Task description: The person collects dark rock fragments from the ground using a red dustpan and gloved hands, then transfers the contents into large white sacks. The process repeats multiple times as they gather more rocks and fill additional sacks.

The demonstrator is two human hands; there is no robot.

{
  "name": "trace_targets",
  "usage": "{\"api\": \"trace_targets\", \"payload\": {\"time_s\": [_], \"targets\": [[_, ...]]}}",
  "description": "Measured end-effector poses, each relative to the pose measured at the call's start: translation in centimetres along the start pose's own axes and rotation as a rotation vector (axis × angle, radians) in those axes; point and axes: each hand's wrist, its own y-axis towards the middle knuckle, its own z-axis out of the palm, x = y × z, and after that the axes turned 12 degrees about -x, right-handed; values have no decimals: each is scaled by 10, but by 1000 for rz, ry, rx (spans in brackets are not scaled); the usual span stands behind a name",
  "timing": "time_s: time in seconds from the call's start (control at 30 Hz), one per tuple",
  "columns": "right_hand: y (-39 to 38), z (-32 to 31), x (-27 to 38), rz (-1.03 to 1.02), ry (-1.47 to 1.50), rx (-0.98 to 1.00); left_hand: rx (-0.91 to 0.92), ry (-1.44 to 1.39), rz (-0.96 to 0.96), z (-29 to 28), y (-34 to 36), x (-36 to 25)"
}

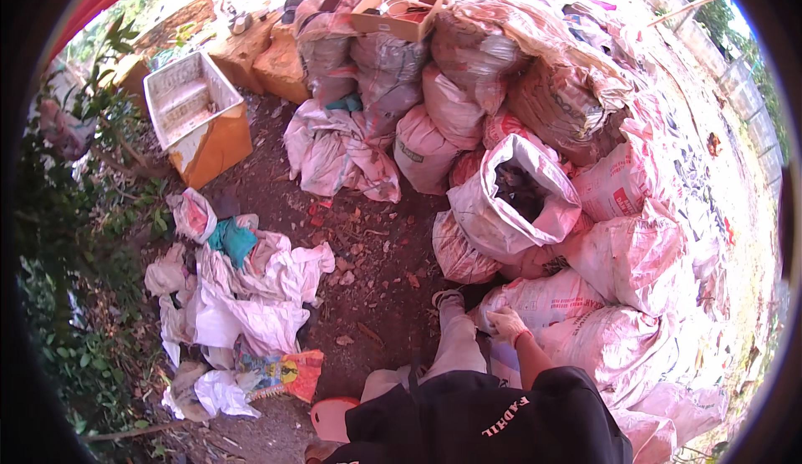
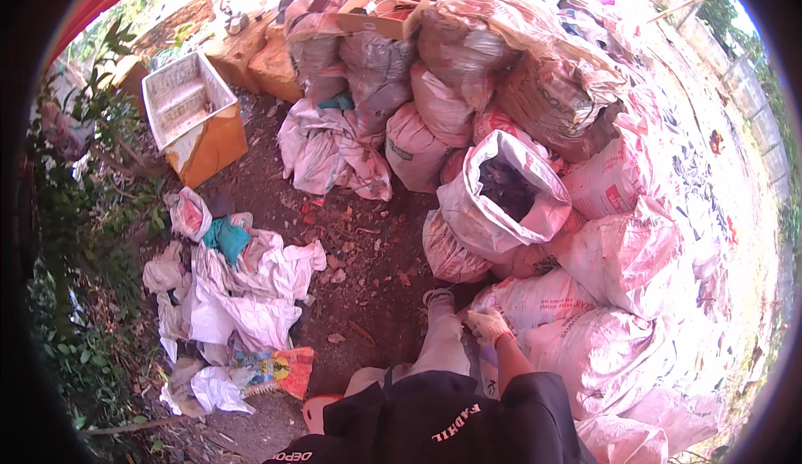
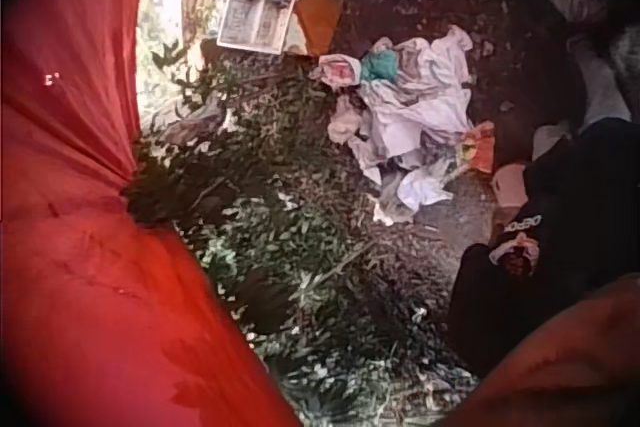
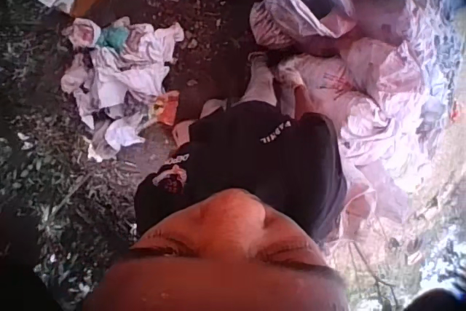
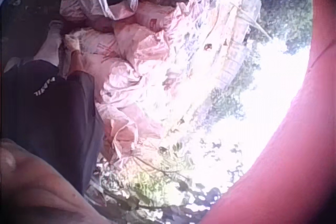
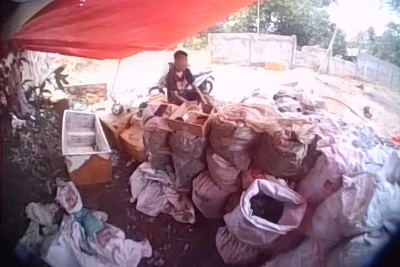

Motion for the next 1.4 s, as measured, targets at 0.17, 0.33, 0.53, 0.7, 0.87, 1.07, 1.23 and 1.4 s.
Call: {"api": "trace_targets", "payload": {"time_s": [0.17, 0.33, 0.53, 0.7, 0.87, 1.07, 1.23, 1.4], "targets": [[43, 64, -224, -725, -1140, 235, 168, -469, -71, 34, -29, 46], [16, 161, -197, -508, -687, 194, 257, -778, -208, 55, -42, 102], [-80, 265, 26, -335, -718, 56, 100, -1188, -465, 30, -51, 225], [-100, 406, 100, -652, -1005, 45, -325, -1637, -677, -61, -69, 258], [-101, 641, 44, -1222, -1584, 426, -395, -1626, -1062, -36, -103, 302], [-156, 922, -206, -1400, -1853, 980, 78, -1535, -1482, 16, -50, 296], [-207, 1002, -377, -1014, -2340, 1056, -22, -1611, -1427, -4, 87, 316], [-142, 996, -423, -1250, -2556, 728, -111, -1753, -1259, 11, 230, 348]]}}
